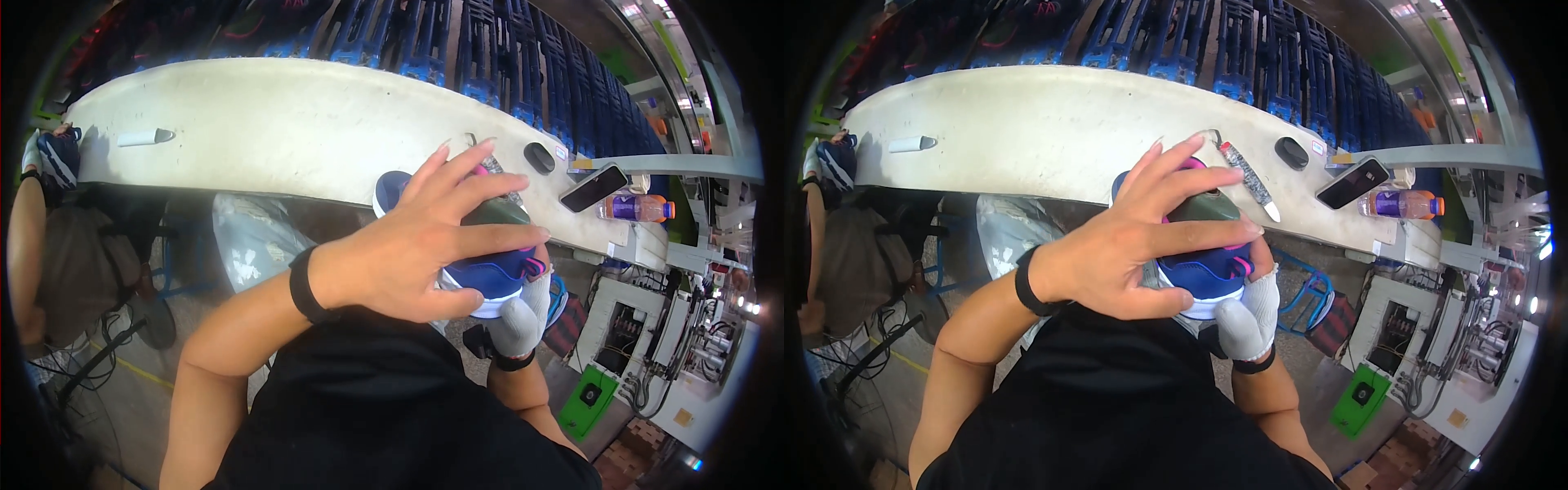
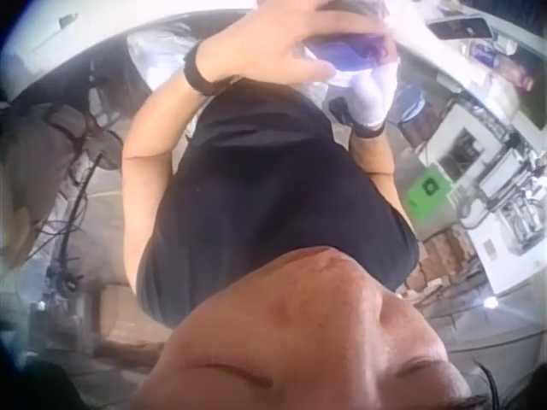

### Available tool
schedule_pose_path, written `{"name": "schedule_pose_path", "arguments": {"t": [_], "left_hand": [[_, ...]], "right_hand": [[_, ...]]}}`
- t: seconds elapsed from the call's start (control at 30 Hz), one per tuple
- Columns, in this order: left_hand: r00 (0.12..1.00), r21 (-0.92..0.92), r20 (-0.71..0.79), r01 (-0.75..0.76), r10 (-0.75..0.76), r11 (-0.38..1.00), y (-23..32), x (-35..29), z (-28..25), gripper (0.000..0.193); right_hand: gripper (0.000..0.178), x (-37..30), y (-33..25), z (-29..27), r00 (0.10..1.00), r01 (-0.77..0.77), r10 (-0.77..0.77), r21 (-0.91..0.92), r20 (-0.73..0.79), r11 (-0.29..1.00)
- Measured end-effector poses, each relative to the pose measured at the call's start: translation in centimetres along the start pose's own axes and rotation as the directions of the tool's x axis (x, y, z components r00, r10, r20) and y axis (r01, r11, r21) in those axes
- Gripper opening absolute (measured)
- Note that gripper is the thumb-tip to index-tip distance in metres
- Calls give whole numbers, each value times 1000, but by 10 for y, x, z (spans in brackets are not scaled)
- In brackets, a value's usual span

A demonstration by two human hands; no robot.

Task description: Checking and assembling shoe components on a production line.

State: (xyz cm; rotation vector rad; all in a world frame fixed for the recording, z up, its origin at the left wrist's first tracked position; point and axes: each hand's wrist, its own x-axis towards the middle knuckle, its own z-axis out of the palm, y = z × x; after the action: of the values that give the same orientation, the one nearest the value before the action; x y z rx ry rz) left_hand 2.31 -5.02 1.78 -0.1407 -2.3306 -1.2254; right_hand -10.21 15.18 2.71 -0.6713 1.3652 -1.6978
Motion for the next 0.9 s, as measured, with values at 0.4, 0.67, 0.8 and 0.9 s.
{"name": "schedule_pose_path", "arguments": {"t": [0.4,0.67,0.8,0.9], "left_hand": [[952,-150,-206,198,-227,969,13,-7,25,104],[949,-162,-205,210,-241,964,13,-6,26,100],[955,-132,-186,208,-230,969,14,-4,25,102],[959,-71,-164,221,-230,973,14,-1,25,105]], "right_hand": [[85,-1,-12,18,996,57,-77,-362,-41,931],[80,-3,-15,29,989,75,-125,-444,-84,893],[77,-2,-19,25,990,95,-137,-539,-38,837],[77,-3,-12,21,986,112,-154,-428,-65,897]]}}
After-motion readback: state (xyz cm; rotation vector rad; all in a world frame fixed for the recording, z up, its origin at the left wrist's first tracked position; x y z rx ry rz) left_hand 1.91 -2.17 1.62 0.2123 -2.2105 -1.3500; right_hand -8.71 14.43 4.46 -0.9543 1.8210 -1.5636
